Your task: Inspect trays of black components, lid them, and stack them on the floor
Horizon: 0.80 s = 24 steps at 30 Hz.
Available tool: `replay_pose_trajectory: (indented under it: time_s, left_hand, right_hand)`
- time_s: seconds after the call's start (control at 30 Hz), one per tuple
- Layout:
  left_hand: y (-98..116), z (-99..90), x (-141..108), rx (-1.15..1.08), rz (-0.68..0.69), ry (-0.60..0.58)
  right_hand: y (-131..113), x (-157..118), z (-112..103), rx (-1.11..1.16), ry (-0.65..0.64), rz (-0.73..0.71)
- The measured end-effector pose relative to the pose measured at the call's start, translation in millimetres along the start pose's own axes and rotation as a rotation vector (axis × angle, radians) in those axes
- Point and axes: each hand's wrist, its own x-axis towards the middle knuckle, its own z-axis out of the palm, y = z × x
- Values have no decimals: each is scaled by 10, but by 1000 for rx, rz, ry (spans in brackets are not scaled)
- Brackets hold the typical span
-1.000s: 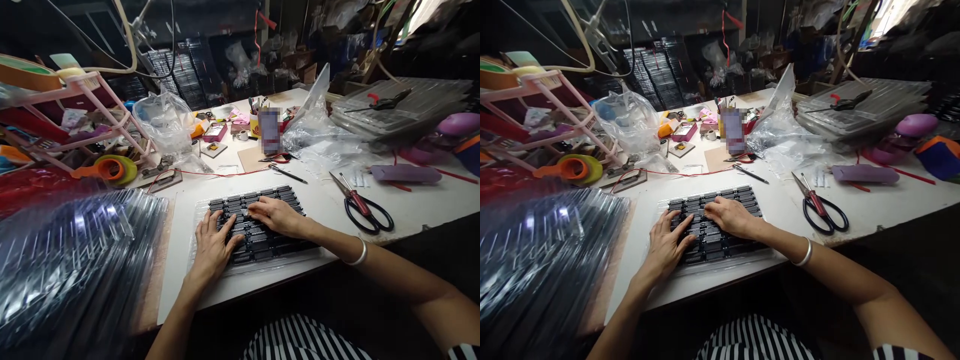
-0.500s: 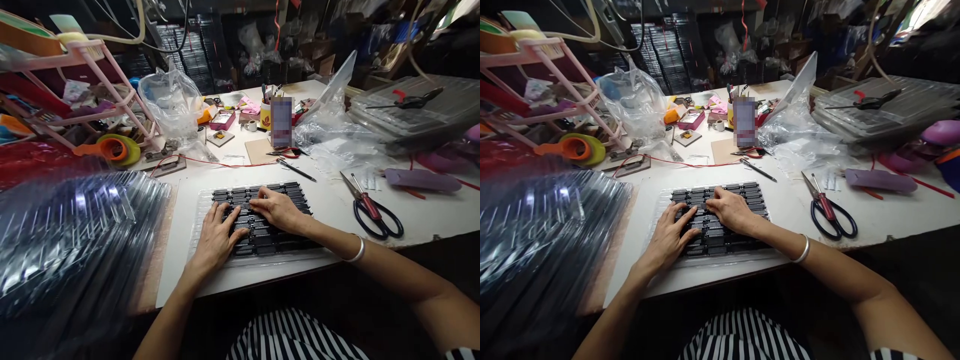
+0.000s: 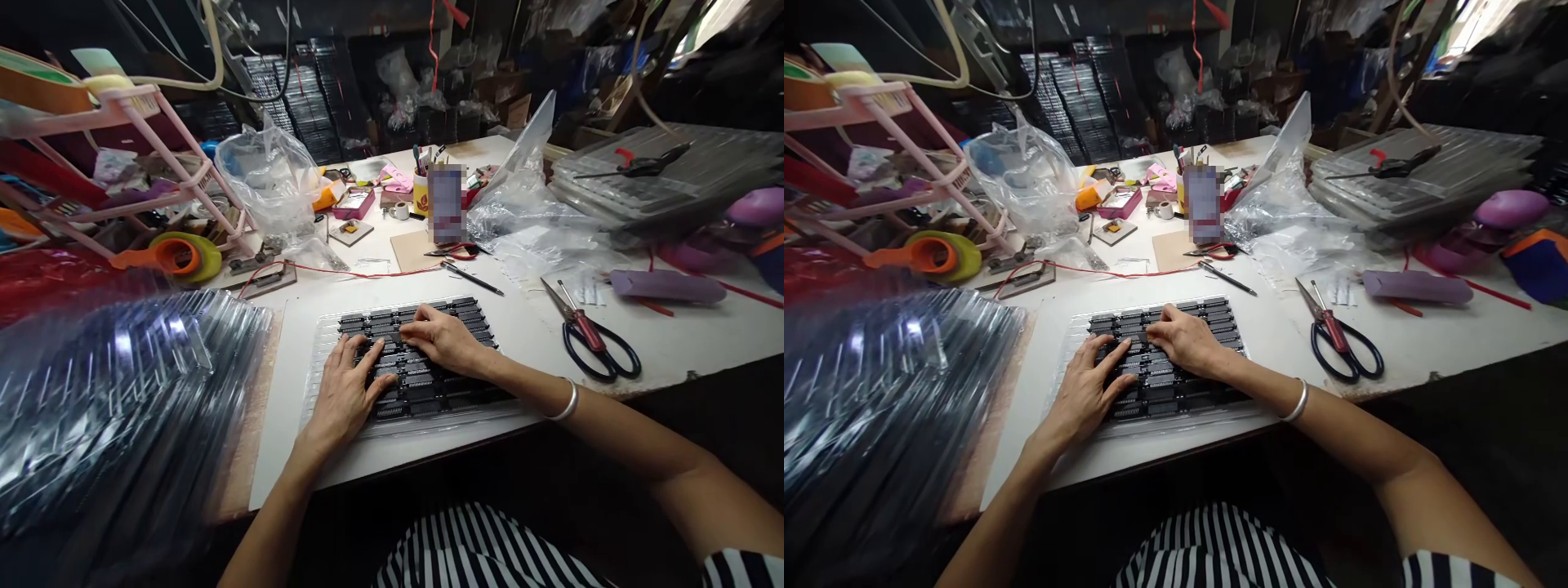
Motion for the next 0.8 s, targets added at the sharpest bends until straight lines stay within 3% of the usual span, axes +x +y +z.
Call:
replay_pose_trajectory:
  time_s: [0.3,0.57,0.7,0.8]
  left_hand:
    - [21,-23,2,19,-11,-35]
    - [11,3,-4,18,11,4]
    - [2,0,3,33,-1,-7]
    - [-6,-33,13,52,7,-11]
  right_hand:
    - [-69,30,-32,-57,-24,-27]
    - [-157,40,-38,-104,-28,-6]
    - [-124,-69,-280,-75,42,52]
    - [128,-358,-572,86,250,156]
